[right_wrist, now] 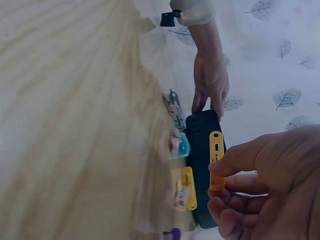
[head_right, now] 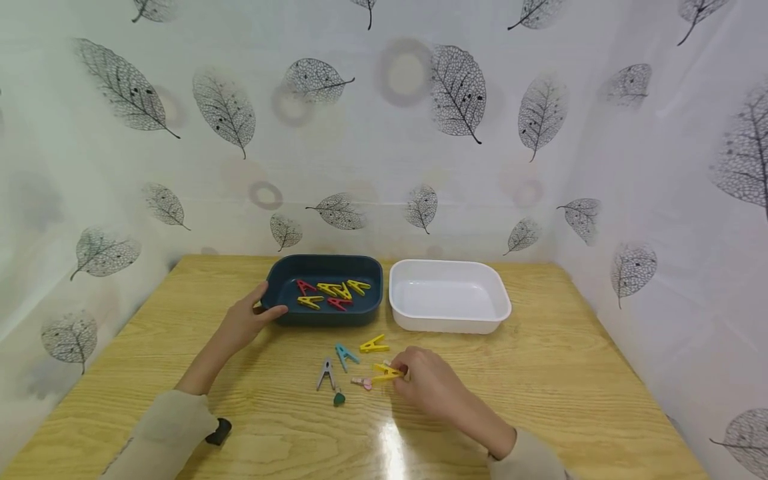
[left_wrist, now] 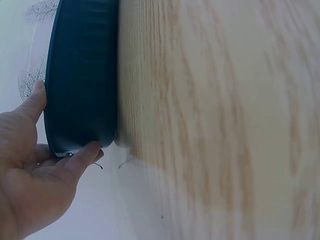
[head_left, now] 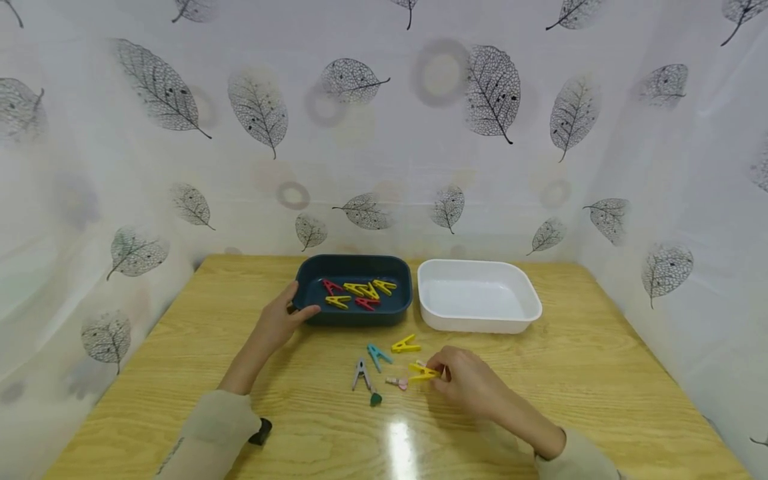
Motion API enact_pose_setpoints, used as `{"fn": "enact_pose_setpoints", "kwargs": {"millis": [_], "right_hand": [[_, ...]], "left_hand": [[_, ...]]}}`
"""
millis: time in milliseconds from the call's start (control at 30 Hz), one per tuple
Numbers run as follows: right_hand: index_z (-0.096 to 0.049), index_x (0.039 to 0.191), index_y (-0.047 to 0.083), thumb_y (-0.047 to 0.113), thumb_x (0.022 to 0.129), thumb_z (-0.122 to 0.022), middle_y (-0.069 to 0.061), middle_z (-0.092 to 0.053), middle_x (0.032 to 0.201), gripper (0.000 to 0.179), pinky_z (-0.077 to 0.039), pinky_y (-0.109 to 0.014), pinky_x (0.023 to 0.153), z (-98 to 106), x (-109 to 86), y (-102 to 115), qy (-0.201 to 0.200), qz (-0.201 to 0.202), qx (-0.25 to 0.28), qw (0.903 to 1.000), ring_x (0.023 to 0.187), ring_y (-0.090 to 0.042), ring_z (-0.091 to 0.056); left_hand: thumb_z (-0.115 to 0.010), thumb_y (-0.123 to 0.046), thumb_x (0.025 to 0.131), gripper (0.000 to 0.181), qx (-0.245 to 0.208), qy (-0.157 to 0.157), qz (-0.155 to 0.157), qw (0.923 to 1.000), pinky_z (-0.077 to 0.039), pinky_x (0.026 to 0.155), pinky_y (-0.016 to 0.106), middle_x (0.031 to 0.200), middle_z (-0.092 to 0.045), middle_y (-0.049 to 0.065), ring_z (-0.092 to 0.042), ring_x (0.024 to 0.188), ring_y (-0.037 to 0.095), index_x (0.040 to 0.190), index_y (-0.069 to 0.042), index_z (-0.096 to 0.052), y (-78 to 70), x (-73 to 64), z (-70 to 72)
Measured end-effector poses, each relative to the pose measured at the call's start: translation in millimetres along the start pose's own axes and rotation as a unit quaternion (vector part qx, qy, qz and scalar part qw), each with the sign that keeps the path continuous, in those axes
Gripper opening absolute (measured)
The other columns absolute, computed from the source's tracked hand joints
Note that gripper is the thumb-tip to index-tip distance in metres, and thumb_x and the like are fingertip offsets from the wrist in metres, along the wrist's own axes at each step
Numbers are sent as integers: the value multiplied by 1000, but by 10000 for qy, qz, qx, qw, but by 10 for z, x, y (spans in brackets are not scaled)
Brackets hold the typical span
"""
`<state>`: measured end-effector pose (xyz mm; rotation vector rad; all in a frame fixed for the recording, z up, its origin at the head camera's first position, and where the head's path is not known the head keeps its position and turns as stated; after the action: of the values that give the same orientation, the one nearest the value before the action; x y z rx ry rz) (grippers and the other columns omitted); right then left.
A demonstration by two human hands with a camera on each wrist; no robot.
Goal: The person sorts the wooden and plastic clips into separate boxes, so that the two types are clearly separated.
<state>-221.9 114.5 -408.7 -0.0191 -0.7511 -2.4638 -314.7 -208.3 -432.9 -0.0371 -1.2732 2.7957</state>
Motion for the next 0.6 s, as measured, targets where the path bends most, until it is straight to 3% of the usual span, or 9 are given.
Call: {"fn": "enact_pose_setpoints", "kwargs": {"millis": [300,600], "right_hand": [[-77,99,6,4,88,-78,7,-64,83,11,-47,-23,57,269,171,17,-72,-109,135,9998,69,-6,-52],[-78,104,3,3,90,-78,2,-69,90,14,-47,-25,59,562,395,100,-537,34,85,9985,71,-8,-52]], "left_hand": [[-66,-42,102,93,77,-46,66,9999,-25,122,56,168,-13,27,-25,150,47,163,4,-13,48,28,-1],[-66,-38,103,90,41,-54,47,10000,-25,122,56,167,-13,28,-25,150,47,163,5,-14,27,24,2]]}}
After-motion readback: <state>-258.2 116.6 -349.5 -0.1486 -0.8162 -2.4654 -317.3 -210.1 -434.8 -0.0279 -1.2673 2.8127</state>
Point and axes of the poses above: each hand's wrist, its own x-axis towards the middle knuckle, its own z-axis out of the back of the hand, y = z × x, the point moved 9 cm from there along x, towards the middle knuckle
